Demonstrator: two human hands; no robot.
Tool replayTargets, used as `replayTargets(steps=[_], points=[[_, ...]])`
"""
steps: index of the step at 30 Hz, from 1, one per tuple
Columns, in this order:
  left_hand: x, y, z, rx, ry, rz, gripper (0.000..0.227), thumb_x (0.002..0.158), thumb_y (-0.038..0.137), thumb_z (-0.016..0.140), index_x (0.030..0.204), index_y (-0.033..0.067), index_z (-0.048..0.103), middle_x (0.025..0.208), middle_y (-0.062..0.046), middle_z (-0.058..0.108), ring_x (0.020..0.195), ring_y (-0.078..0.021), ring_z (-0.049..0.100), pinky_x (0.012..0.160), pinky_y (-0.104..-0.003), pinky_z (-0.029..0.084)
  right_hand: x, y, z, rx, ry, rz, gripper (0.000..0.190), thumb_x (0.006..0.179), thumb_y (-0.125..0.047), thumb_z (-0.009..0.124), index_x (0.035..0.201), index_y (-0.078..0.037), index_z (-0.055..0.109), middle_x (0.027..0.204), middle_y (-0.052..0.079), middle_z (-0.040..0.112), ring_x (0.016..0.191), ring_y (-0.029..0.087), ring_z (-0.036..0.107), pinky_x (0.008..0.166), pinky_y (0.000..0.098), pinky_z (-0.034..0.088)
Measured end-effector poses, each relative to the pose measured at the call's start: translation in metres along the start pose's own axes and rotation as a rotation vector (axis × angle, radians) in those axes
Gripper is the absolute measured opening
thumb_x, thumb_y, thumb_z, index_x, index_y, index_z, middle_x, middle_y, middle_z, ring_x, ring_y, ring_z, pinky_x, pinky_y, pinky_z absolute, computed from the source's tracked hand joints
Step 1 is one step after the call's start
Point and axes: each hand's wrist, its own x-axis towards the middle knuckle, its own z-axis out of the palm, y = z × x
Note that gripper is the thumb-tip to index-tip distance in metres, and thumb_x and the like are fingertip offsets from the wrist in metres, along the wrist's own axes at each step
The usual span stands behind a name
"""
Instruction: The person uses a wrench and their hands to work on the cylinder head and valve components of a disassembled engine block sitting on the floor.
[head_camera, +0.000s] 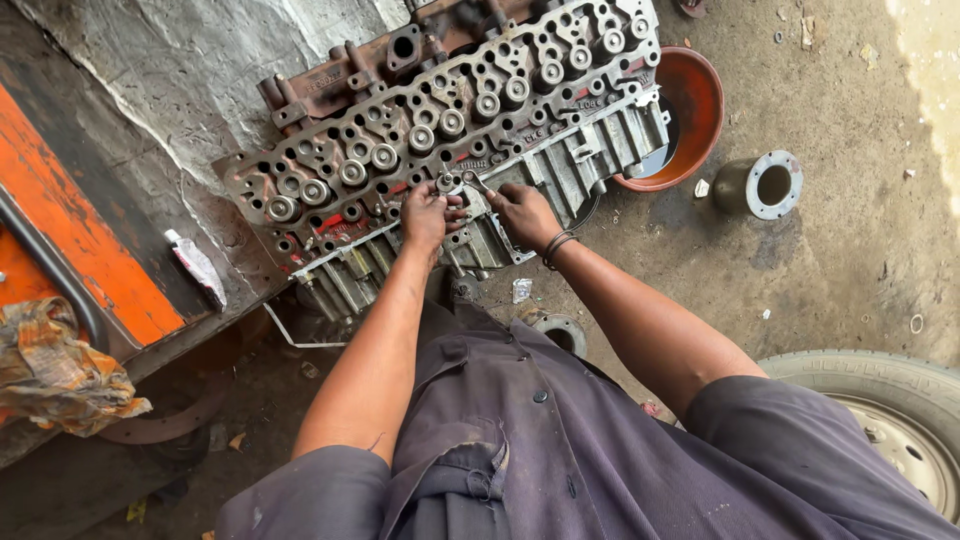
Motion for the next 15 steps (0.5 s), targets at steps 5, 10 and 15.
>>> replayTargets(steps=[5,10,15], points=[[-0.006,0.016,-0.001,0.155,-0.006,0.032,0.037,0.102,0.001,0.046,0.138,0.0087,0.047,0.105,-0.011,0.074,0.072,-0.0147,0.076,0.054,-0.024,0.057,0.002,-0.003,0.005,-0.111,0.024,-0.044,0.048,0.099,-0.048,0.060,0.094,-0.002,0.071,0.071,0.014,0.066,0.063,0.025,0.063,0.061,0.0412,0.049],[-0.015,0.034,0.007,0.147,-0.010,0.026,0.048,0.101,-0.001,0.048,0.146,0.0142,0.051,0.110,-0.008,0.075,0.071,-0.0130,0.074,0.049,-0.022,0.052,0.005,-0.033,0.000,-0.246,-0.007,-0.040,0.045,0.102,-0.047,0.055,0.094,-0.006,0.073,0.073,0.015,0.070,0.065,0.028,0.065,0.061,0.0424,0.049],[-0.009,0.034,0.001,0.034,-0.025,0.016,0.046,0.098,-0.003,0.053,0.139,0.0145,0.060,0.117,-0.004,0.074,0.070,-0.0106,0.073,0.045,-0.019,0.045,0.018,-0.066,-0.021,-0.599,-0.043,-0.247,0.046,0.103,-0.050,0.054,0.092,-0.009,0.073,0.079,0.014,0.071,0.067,0.029,0.068,0.063,0.0422,0.053]])
